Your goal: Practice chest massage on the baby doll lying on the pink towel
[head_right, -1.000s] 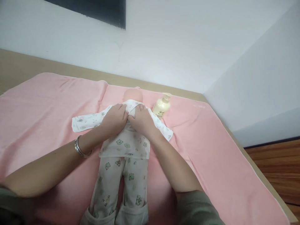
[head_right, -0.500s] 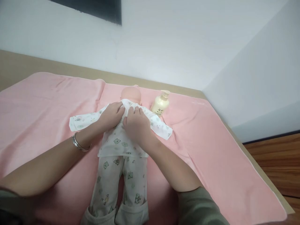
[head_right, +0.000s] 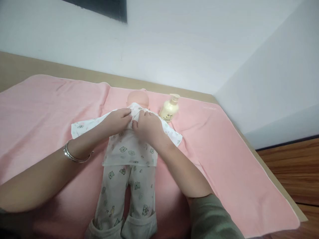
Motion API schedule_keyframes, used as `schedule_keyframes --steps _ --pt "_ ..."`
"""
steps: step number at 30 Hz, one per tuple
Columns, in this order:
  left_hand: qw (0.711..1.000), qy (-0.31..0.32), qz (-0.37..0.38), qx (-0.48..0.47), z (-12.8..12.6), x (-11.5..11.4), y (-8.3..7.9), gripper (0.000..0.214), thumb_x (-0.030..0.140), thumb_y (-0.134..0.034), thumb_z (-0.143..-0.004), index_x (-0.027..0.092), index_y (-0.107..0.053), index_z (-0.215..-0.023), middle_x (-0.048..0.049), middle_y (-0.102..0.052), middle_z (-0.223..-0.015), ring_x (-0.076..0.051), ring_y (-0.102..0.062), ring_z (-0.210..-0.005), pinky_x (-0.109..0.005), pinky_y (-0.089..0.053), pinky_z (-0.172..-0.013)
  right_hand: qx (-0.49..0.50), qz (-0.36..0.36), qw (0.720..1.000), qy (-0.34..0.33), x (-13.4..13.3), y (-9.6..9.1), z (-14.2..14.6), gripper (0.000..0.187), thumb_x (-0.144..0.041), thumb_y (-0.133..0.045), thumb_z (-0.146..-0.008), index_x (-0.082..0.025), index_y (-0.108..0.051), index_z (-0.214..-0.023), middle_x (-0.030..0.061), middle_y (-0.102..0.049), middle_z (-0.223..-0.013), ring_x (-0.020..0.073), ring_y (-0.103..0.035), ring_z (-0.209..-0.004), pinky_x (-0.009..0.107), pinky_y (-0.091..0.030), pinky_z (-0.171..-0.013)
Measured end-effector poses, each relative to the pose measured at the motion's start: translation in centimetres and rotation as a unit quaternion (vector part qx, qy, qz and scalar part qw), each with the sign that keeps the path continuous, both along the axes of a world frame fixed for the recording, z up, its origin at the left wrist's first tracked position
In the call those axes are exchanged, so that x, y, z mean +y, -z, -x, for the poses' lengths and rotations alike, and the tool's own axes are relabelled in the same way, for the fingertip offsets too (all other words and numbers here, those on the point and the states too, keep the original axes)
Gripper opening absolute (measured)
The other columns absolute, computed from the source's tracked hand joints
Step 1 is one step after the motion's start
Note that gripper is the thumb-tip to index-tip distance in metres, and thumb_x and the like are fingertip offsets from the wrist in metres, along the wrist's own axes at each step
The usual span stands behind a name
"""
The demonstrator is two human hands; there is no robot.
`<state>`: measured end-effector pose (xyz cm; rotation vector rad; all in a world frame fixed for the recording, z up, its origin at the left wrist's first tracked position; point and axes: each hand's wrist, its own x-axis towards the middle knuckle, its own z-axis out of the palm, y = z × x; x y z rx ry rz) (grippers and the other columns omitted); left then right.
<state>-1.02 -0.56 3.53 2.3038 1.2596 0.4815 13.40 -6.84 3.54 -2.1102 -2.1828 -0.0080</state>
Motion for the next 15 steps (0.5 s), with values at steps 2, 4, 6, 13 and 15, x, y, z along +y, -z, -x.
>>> schedule_keyframes --steps 2,4,6,13,15 --pt "1.000 0.001 -0.008 -0.005 -0.1 0.6 0.5 0.023 0.020 -0.040 -0.091 0.024 -0.039 -0.069 -0.0066 -0.068 -0.088 -0.024 -0.065 -0.089 -0.037 -0.052 -0.080 -0.008 0.006 1.000 0.001 -0.6 -0.6 0.4 0.032 -0.033 -0.039 -0.104 -0.013 -0.062 -0.112 0.0182 -0.073 -0.110 0.0332 -0.068 -0.104 0.042 -0.052 -0.087" --pt "1.000 -0.008 -0.012 0.001 -0.2 1.0 1.2 0.024 0.023 -0.038 -0.094 0.024 -0.041 -0.070 -0.0086 -0.068 -0.091 -0.026 -0.065 -0.091 -0.039 -0.051 -0.081 0.002 0.009 1.000 0.003 -0.6 -0.7 0.5 0.030 -0.033 -0.039 -0.104 -0.014 -0.063 -0.107 0.0164 -0.073 -0.106 0.0324 -0.068 -0.103 0.041 -0.052 -0.085" --pt "0.999 -0.026 -0.018 0.016 -0.3 1.2 2.0 0.024 0.027 -0.036 -0.097 0.024 -0.045 -0.074 -0.0108 -0.067 -0.093 -0.028 -0.065 -0.094 -0.042 -0.052 -0.083 0.025 0.009 1.000 0.010 -0.3 -0.4 0.4 0.030 -0.033 -0.039 -0.104 -0.016 -0.063 -0.102 0.0154 -0.073 -0.106 0.0318 -0.068 -0.104 0.040 -0.053 -0.085" --pt "0.994 -0.026 -0.100 0.039 -0.5 0.8 2.9 0.025 0.028 -0.034 -0.098 0.020 -0.058 -0.091 -0.0144 -0.067 -0.096 -0.032 -0.063 -0.100 -0.048 -0.051 -0.092 0.090 -0.024 0.996 0.006 1.6 1.2 -0.8 0.038 -0.035 -0.037 -0.102 -0.013 -0.064 -0.118 0.0197 -0.069 -0.132 0.0353 -0.061 -0.127 0.046 -0.048 -0.106" --pt "0.991 -0.007 -0.124 0.058 -0.6 -0.1 2.7 0.027 0.024 -0.033 -0.098 0.018 -0.059 -0.095 -0.0161 -0.067 -0.101 -0.033 -0.062 -0.103 -0.049 -0.050 -0.094 0.113 -0.023 0.993 0.016 2.2 1.5 -1.4 0.041 -0.038 -0.037 -0.102 -0.012 -0.063 -0.121 0.0197 -0.069 -0.133 0.0359 -0.060 -0.128 0.047 -0.047 -0.107"
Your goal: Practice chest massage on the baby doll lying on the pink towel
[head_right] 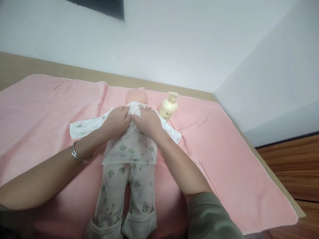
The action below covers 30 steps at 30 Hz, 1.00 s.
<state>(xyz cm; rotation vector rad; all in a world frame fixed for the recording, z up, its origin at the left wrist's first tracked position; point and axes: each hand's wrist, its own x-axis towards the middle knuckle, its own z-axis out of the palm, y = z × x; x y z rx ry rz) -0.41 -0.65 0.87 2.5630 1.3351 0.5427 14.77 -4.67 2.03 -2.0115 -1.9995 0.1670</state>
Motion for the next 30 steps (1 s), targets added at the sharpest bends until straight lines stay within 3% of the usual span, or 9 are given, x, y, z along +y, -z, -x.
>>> schedule_keyframes --steps 5,8,12,15,21,25,28,30 --pt "0.999 0.021 -0.033 0.021 -0.4 -1.8 -0.5 0.029 0.017 -0.031 -0.099 0.017 -0.060 -0.097 -0.0184 -0.065 -0.112 -0.031 -0.062 -0.103 -0.047 -0.049 -0.093 0.041 0.021 0.999 0.017 0.4 0.0 -0.9 0.043 -0.043 -0.039 -0.103 -0.014 -0.064 -0.121 0.0165 -0.073 -0.121 0.0331 -0.067 -0.113 0.042 -0.052 -0.094" --pt "1.000 0.016 0.005 0.006 -0.4 -1.0 -0.7 0.027 0.019 -0.032 -0.098 0.017 -0.059 -0.094 -0.0180 -0.066 -0.112 -0.031 -0.062 -0.104 -0.046 -0.050 -0.093 -0.017 0.018 1.000 0.003 -0.2 -0.6 -0.3 0.044 -0.040 -0.034 -0.106 -0.011 -0.063 -0.121 0.0181 -0.073 -0.121 0.0329 -0.067 -0.114 0.041 -0.050 -0.095" --pt "0.996 -0.033 0.078 -0.015 -0.2 0.7 -0.7 0.027 0.027 -0.035 -0.098 0.018 -0.058 -0.089 -0.0171 -0.070 -0.109 -0.031 -0.064 -0.104 -0.045 -0.050 -0.095 -0.091 0.020 0.996 -0.007 -1.6 -1.3 1.1 0.036 -0.034 -0.037 -0.105 -0.012 -0.065 -0.104 0.0169 -0.075 -0.106 0.0321 -0.069 -0.104 0.039 -0.049 -0.088" --pt "0.995 -0.064 0.077 -0.016 -0.3 0.9 -0.5 0.027 0.030 -0.035 -0.097 0.019 -0.058 -0.090 -0.0165 -0.072 -0.108 -0.032 -0.065 -0.104 -0.046 -0.050 -0.095 -0.111 0.007 0.994 -0.009 -2.2 -1.7 1.7 0.028 -0.031 -0.040 -0.102 -0.016 -0.063 -0.093 0.0142 -0.073 -0.096 0.0300 -0.069 -0.097 0.037 -0.046 -0.080" --pt "0.995 -0.075 0.054 -0.019 -0.5 0.5 0.1 0.031 0.033 -0.034 -0.097 0.017 -0.060 -0.099 -0.0182 -0.071 -0.117 -0.034 -0.064 -0.114 -0.048 -0.049 -0.102 -0.012 0.086 0.996 -0.026 -2.0 -3.3 0.3 0.022 -0.033 -0.042 -0.099 -0.022 -0.057 -0.087 0.0085 -0.073 -0.100 0.0238 -0.067 -0.089 0.033 -0.043 -0.070" --pt "0.996 -0.075 0.049 -0.029 -0.5 0.4 0.4 0.034 0.034 -0.034 -0.097 0.016 -0.062 -0.104 -0.0183 -0.071 -0.119 -0.034 -0.064 -0.115 -0.048 -0.048 -0.104 0.017 0.068 0.997 -0.027 -0.8 -2.1 -0.3 0.035 -0.037 -0.035 -0.103 -0.017 -0.063 -0.106 0.0151 -0.072 -0.122 0.0299 -0.066 -0.113 0.039 -0.049 -0.091" --pt "0.995 -0.073 0.047 -0.042 -0.5 0.3 0.3 0.035 0.032 -0.035 -0.096 0.014 -0.063 -0.106 -0.0185 -0.071 -0.121 -0.034 -0.064 -0.115 -0.049 -0.048 -0.105 0.012 0.013 1.000 0.001 0.4 -0.1 -0.3 0.050 -0.041 -0.032 -0.105 -0.007 -0.058 -0.132 0.0247 -0.061 -0.146 0.0370 -0.055 -0.137 0.048 -0.043 -0.113" --pt "0.995 -0.070 0.045 -0.049 -0.5 0.2 0.2 0.036 0.031 -0.035 -0.096 0.014 -0.064 -0.108 -0.0183 -0.070 -0.123 -0.034 -0.063 -0.117 -0.049 -0.048 -0.106 0.011 -0.006 1.000 0.011 0.8 0.9 -0.3 0.056 -0.042 -0.032 -0.105 -0.004 -0.054 -0.138 0.0264 -0.057 -0.151 0.0381 -0.052 -0.141 0.050 -0.040 -0.117"
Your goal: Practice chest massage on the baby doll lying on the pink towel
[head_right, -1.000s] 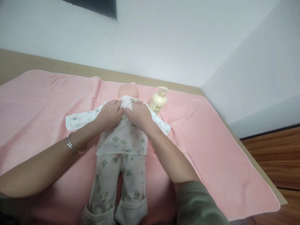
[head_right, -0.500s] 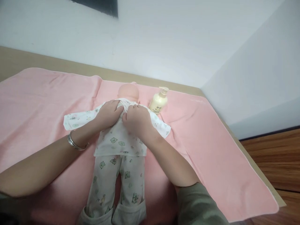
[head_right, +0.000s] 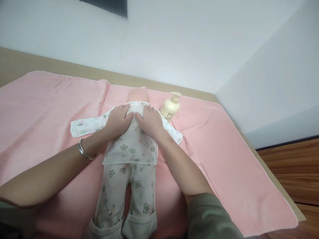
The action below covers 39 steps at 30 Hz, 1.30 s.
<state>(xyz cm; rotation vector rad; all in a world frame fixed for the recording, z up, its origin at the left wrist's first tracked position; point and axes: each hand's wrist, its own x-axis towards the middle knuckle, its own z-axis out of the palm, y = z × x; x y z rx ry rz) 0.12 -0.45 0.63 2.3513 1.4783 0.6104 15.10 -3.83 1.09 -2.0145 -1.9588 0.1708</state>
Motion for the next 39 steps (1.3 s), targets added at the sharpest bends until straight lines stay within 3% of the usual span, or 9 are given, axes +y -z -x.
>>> schedule_keyframes --steps 11,18,27,33,39 --pt "1.000 0.004 -0.006 0.003 0.0 0.0 0.0 0.033 0.029 -0.036 -0.097 0.015 -0.064 -0.108 -0.0167 -0.070 -0.119 -0.033 -0.063 -0.114 -0.048 -0.048 -0.103 -0.002 -0.011 1.000 -0.001 0.0 0.4 -0.1 0.058 -0.042 -0.031 -0.105 -0.003 -0.053 -0.142 0.0253 -0.058 -0.150 0.0379 -0.055 -0.138 0.051 -0.042 -0.116" --pt "0.998 0.028 -0.028 0.048 0.1 -0.5 -0.5 0.032 0.025 -0.035 -0.099 0.014 -0.064 -0.106 -0.0188 -0.068 -0.110 -0.034 -0.063 -0.110 -0.049 -0.048 -0.098 -0.001 0.017 1.000 0.006 -0.2 -0.4 -0.1 0.052 -0.043 -0.033 -0.104 -0.007 -0.061 -0.128 0.0233 -0.069 -0.130 0.0365 -0.063 -0.124 0.048 -0.047 -0.107" --pt "0.989 0.072 -0.090 0.097 -0.1 -2.3 -0.7 0.033 0.018 -0.029 -0.099 0.016 -0.061 -0.105 -0.0198 -0.066 -0.113 -0.034 -0.059 -0.106 -0.049 -0.046 -0.095 -0.005 0.025 1.000 0.000 -0.3 -0.8 -0.2 0.047 -0.041 -0.035 -0.104 -0.009 -0.065 -0.122 0.0199 -0.073 -0.123 0.0341 -0.067 -0.116 0.043 -0.049 -0.101" --pt "0.994 0.085 -0.041 0.061 0.3 -0.9 -0.9 0.027 0.022 -0.032 -0.098 0.019 -0.059 -0.096 -0.0171 -0.067 -0.108 -0.032 -0.061 -0.103 -0.047 -0.048 -0.093 -0.073 0.009 0.997 -0.020 -1.2 -1.3 0.5 0.043 -0.034 -0.031 -0.108 -0.008 -0.064 -0.119 0.0197 -0.072 -0.125 0.0337 -0.065 -0.119 0.042 -0.046 -0.102" --pt "0.998 0.015 0.046 0.047 0.6 0.7 -1.3 0.030 0.030 -0.033 -0.099 0.020 -0.060 -0.094 -0.0146 -0.072 -0.105 -0.032 -0.067 -0.102 -0.045 -0.051 -0.091 -0.102 0.000 0.994 -0.039 -3.3 -2.4 2.0 0.025 -0.024 -0.040 -0.101 -0.018 -0.062 -0.093 0.0134 -0.071 -0.095 0.0298 -0.064 -0.096 0.039 -0.048 -0.087"
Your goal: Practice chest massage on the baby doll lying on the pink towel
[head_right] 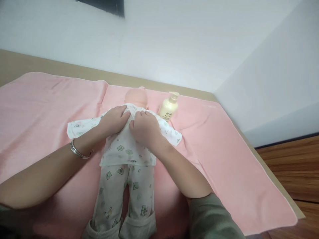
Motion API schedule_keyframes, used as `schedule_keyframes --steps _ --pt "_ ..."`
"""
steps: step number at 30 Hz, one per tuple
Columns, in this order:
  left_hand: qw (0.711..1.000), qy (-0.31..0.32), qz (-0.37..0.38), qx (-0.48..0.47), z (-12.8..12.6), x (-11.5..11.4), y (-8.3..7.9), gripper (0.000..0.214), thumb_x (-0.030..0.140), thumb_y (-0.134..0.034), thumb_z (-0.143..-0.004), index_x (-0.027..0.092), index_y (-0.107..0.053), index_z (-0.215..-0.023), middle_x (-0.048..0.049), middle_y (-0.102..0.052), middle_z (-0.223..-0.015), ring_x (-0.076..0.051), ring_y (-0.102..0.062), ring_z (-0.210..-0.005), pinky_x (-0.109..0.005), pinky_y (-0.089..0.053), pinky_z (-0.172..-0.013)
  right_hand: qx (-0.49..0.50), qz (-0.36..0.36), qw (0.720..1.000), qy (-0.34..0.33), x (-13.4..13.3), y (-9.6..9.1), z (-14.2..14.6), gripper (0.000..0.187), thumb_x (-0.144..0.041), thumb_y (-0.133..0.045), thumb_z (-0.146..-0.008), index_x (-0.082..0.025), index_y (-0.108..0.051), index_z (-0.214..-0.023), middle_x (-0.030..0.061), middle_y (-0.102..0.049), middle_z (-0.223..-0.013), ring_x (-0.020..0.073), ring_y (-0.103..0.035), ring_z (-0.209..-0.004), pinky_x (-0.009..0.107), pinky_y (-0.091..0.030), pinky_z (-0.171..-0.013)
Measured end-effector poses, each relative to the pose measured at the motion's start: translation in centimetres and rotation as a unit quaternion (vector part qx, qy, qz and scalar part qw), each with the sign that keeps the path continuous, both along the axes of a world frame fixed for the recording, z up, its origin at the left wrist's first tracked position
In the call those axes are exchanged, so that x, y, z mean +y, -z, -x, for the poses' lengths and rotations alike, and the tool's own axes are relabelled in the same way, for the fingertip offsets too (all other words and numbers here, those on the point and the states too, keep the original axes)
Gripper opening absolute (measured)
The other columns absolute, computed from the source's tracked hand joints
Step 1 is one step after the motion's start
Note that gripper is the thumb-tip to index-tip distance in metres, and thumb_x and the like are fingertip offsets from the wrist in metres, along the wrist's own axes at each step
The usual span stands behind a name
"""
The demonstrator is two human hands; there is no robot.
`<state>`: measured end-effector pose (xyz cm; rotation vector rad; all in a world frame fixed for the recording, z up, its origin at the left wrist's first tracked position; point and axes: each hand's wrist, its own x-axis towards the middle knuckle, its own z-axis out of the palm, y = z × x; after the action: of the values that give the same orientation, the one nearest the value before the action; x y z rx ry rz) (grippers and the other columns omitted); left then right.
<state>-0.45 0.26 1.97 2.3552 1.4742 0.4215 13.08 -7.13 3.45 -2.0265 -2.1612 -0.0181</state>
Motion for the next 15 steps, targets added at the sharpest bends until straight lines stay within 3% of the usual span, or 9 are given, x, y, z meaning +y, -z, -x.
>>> schedule_keyframes --steps 5,10,15 --pt "0.999 0.008 -0.039 0.036 -0.2 -0.8 -0.1 0.033 0.027 -0.031 -0.099 0.016 -0.062 -0.101 -0.0183 -0.071 -0.109 -0.033 -0.066 -0.106 -0.047 -0.050 -0.095 0.065 0.019 0.998 0.018 0.6 0.1 -0.5 0.027 -0.026 -0.037 -0.101 -0.022 -0.060 -0.088 0.0114 -0.072 -0.099 0.0282 -0.065 -0.098 0.038 -0.049 -0.083" --pt "0.992 0.058 -0.094 0.061 -0.4 -2.9 -0.3 0.029 0.022 -0.033 -0.099 0.016 -0.062 -0.100 -0.0200 -0.067 -0.109 -0.035 -0.062 -0.108 -0.050 -0.049 -0.096 0.132 0.012 0.991 0.015 2.8 1.4 -2.1 0.036 -0.036 -0.036 -0.103 -0.015 -0.063 -0.114 0.0190 -0.067 -0.136 0.0324 -0.061 -0.126 0.043 -0.047 -0.104" --pt "0.994 0.075 -0.070 0.036 -0.2 -2.4 -0.5 0.027 0.021 -0.032 -0.098 0.019 -0.059 -0.096 -0.0173 -0.067 -0.109 -0.032 -0.062 -0.108 -0.046 -0.049 -0.094 0.095 0.000 0.995 0.022 2.8 1.9 -2.0 0.042 -0.036 -0.032 -0.106 -0.010 -0.060 -0.123 0.0211 -0.067 -0.135 0.0346 -0.061 -0.124 0.047 -0.045 -0.107"
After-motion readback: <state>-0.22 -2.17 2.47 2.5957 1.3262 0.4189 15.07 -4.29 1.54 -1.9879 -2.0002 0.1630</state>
